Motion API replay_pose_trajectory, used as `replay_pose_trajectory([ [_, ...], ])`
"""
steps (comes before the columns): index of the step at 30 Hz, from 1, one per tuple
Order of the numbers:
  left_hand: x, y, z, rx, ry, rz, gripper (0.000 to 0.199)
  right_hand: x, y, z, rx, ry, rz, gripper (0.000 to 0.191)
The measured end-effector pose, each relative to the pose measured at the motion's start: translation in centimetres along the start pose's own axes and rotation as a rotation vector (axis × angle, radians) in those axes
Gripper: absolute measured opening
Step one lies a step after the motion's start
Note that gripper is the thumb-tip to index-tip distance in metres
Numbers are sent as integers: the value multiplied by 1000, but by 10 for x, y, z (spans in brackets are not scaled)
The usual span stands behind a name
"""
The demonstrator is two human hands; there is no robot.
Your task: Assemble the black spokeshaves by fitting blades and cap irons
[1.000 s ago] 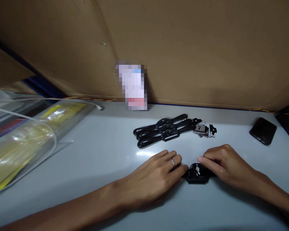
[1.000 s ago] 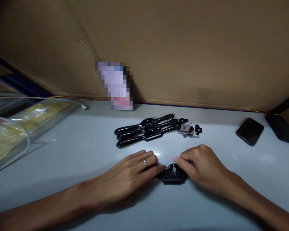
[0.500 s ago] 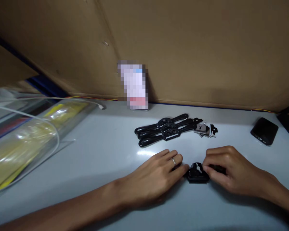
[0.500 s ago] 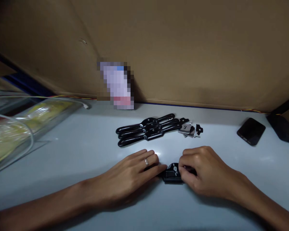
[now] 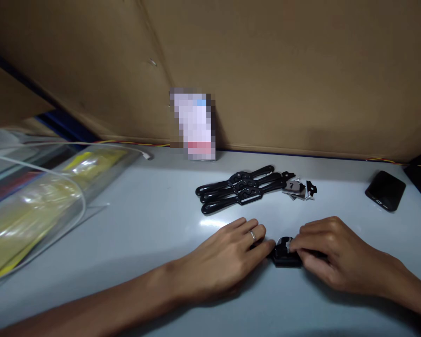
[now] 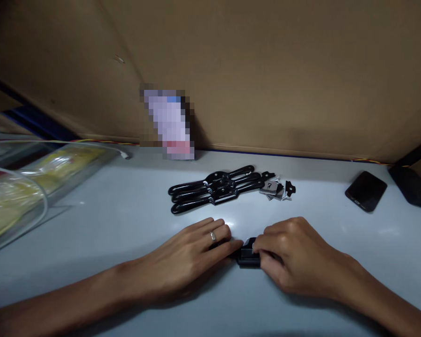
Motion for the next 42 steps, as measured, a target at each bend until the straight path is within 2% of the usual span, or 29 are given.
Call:
replay_pose_trajectory([
  [8,1,-2,-2,13,-12,8,22,4,1,5,52,112,-2,25],
  [14,0,-1,-1,5,1,-8,23,-3,1,2,16,24,-63,28],
  [19,1,0,0,14,-17,-2,23,6,-3,4,76,9,55,27],
  [24,1,-1,-2,-9,5,-11,27,16,-5,8,-8,27,157,27],
  [27,1,-1,-2,-14,4,-6,30,17,-5,7,-1,46,174,26],
  [36,0,1,2,-36,16,-14,32,11,-4,7,12,77,117,26],
  [42,0,0,0,-27,-4,-7,30,7,-1,0,144,20,23,27],
])
Point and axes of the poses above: each hand's wrist, its own y-axis away from the middle knuckle, its own z-axis out of the palm, x = y × z, the point moved 3 cm from there along -y, towards the middle knuckle, and after that the axes turned 13 degrees about z, right-handed, at the moved point
